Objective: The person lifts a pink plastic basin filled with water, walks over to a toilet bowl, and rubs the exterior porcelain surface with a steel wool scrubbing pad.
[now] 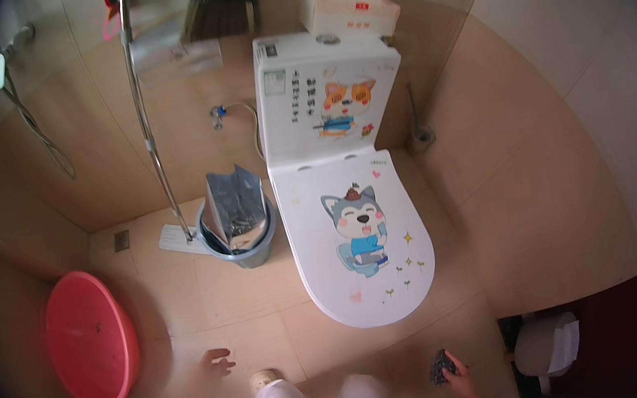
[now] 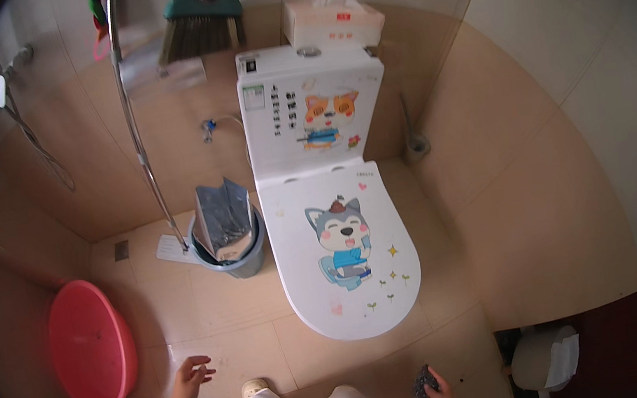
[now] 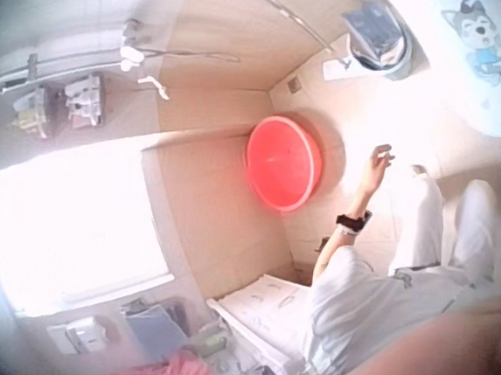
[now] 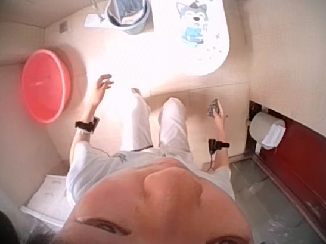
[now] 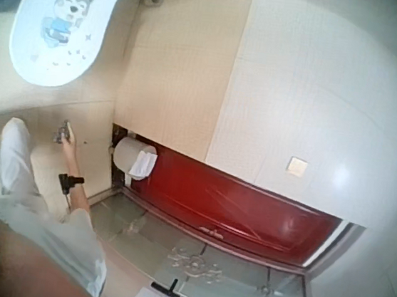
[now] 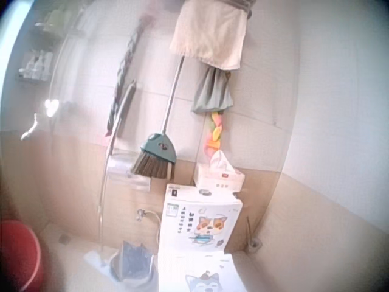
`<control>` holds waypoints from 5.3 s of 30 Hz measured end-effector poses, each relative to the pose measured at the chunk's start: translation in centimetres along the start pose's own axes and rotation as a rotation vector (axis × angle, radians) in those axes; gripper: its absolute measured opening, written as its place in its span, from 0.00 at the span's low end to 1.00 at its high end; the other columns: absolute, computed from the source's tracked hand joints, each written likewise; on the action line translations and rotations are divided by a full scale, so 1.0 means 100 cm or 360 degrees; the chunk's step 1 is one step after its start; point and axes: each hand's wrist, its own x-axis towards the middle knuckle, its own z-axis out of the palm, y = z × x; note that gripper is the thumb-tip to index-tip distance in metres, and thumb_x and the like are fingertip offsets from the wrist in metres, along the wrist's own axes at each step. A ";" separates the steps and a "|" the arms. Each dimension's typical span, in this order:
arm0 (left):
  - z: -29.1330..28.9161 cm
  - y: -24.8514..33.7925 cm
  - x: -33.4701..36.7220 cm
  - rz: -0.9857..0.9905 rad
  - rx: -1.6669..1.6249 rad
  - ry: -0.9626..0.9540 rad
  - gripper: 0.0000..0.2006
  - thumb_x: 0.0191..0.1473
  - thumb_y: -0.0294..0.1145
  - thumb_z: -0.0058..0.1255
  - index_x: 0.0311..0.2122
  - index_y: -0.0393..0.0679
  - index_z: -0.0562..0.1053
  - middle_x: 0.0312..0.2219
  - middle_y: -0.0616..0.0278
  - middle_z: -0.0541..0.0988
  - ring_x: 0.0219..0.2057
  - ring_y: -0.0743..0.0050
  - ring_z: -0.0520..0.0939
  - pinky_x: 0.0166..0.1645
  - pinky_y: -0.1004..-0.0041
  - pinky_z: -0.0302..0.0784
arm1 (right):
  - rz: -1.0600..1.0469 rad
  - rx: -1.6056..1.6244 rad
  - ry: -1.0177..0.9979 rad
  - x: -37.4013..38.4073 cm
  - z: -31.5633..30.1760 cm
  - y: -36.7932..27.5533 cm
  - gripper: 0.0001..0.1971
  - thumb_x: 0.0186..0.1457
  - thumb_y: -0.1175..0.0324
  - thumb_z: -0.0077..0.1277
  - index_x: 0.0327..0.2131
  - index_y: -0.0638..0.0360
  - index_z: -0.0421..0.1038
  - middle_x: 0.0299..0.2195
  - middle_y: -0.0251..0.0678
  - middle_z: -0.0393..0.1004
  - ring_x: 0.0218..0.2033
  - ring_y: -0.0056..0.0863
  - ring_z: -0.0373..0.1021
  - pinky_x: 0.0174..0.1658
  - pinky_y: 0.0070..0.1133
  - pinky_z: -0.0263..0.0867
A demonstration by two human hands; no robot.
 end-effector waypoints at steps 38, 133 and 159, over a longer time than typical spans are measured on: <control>-0.063 0.246 -0.868 -0.0137 -0.0752 0.2235 0.13 0.55 0.30 0.41 0.45 0.37 0.66 0.40 0.61 0.73 0.38 0.75 0.76 0.41 0.78 0.69 | -0.0814 -0.0904 -0.1981 -0.619 0.295 -0.271 0.24 0.49 0.79 0.47 0.51 0.65 0.56 0.49 0.41 0.59 0.43 0.26 0.66 0.43 0.20 0.65; -0.279 -0.051 -1.209 -0.0781 -0.2230 0.4825 0.12 0.56 0.31 0.39 0.45 0.41 0.65 0.45 0.58 0.69 0.45 0.62 0.74 0.46 0.70 0.70 | -0.3101 0.1090 -0.5421 -1.615 0.610 0.447 0.13 0.44 0.78 0.41 0.36 0.60 0.68 0.36 0.40 0.71 0.31 0.41 0.71 0.33 0.30 0.68; -0.327 -0.096 -1.246 -0.0653 -0.2150 0.4634 0.13 0.52 0.26 0.44 0.43 0.37 0.66 0.42 0.60 0.70 0.40 0.71 0.76 0.43 0.75 0.70 | 0.0560 -0.2935 -0.4252 -1.506 0.672 0.518 0.11 0.48 0.75 0.47 0.33 0.76 0.68 0.27 0.46 0.73 0.27 0.29 0.73 0.32 0.16 0.72</control>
